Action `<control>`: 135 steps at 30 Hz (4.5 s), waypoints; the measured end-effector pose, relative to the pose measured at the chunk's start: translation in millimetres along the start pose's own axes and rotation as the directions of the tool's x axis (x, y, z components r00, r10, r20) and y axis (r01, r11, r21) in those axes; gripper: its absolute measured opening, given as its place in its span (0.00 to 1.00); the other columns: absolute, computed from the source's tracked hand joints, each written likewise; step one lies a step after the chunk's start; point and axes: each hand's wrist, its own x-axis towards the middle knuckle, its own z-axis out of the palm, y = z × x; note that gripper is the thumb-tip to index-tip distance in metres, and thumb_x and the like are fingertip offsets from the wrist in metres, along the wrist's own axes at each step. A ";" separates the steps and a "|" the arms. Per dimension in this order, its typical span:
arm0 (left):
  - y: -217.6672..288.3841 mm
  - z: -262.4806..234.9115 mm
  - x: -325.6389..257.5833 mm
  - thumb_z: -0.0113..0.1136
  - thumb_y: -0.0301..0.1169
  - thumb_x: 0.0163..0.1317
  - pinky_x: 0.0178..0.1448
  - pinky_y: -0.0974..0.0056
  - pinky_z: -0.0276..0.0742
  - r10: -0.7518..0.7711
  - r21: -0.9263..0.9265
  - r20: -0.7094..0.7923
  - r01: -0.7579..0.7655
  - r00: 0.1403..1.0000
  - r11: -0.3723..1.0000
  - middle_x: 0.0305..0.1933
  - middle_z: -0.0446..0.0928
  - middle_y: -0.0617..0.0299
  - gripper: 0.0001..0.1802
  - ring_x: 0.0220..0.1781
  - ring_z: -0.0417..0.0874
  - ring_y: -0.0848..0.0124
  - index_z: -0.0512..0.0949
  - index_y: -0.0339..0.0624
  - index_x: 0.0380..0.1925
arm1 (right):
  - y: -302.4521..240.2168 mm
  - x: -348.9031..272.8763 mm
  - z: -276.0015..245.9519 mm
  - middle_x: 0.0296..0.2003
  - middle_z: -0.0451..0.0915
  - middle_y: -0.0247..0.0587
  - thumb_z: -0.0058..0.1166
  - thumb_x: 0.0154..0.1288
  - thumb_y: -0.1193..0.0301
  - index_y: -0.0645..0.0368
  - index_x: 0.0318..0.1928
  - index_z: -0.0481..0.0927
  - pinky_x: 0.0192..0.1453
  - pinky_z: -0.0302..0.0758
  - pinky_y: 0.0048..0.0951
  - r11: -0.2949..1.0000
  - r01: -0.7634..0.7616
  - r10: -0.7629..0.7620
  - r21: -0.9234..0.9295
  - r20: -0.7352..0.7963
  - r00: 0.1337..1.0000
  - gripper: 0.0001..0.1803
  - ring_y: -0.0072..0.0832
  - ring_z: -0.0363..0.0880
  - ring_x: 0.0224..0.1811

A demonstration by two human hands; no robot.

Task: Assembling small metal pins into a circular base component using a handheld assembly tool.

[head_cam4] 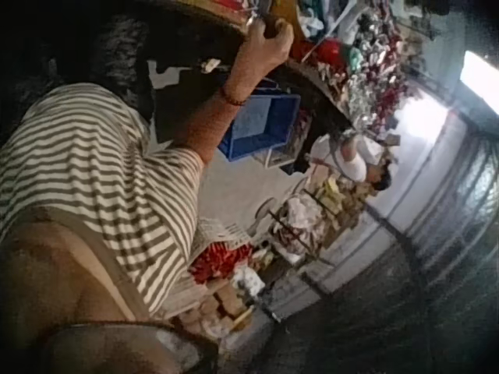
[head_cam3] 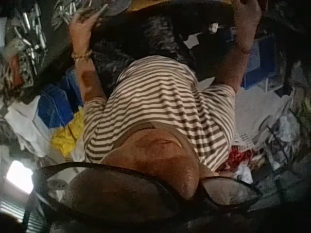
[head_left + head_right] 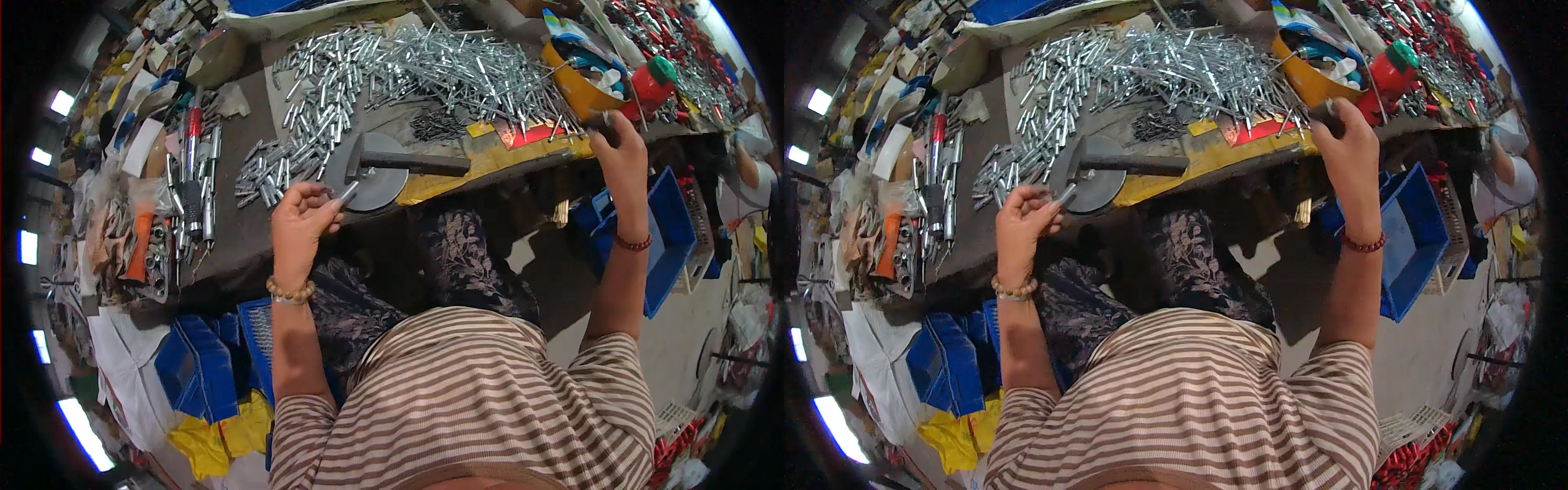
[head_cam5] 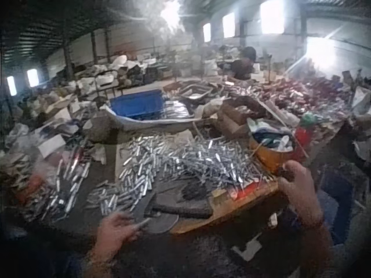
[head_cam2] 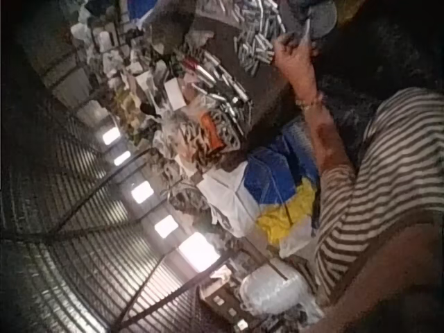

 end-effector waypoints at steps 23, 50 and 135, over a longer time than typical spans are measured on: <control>-2.6 19.9 1.8 0.70 0.30 0.58 0.49 0.57 0.76 0.382 0.657 0.154 -0.383 0.911 0.649 0.38 0.79 0.56 0.09 0.44 0.81 0.57 0.86 0.39 0.38 | -111.0 -60.6 143.7 0.34 0.78 0.43 0.61 0.56 0.75 0.56 0.34 0.83 0.46 0.77 0.44 0.802 0.516 -0.595 0.300 0.320 0.738 0.04 0.46 0.79 0.43; -10.3 17.8 0.8 0.71 0.29 0.56 0.52 0.57 0.76 0.493 0.637 0.125 -0.451 0.861 0.626 0.39 0.80 0.60 0.08 0.47 0.80 0.59 0.86 0.42 0.36 | -131.9 -65.2 168.2 0.35 0.76 0.45 0.67 0.55 0.75 0.60 0.36 0.79 0.45 0.76 0.47 0.798 0.524 -0.603 0.298 0.388 0.697 0.10 0.48 0.78 0.42; -22.7 16.7 4.0 0.70 0.25 0.57 0.47 0.60 0.77 0.463 0.522 0.111 -0.448 0.879 0.726 0.38 0.78 0.57 0.07 0.42 0.82 0.59 0.85 0.39 0.36 | -121.2 -38.5 166.0 0.40 0.79 0.45 0.64 0.59 0.74 0.58 0.48 0.81 0.52 0.75 0.44 0.754 0.656 -0.610 0.008 0.379 0.696 0.15 0.45 0.79 0.49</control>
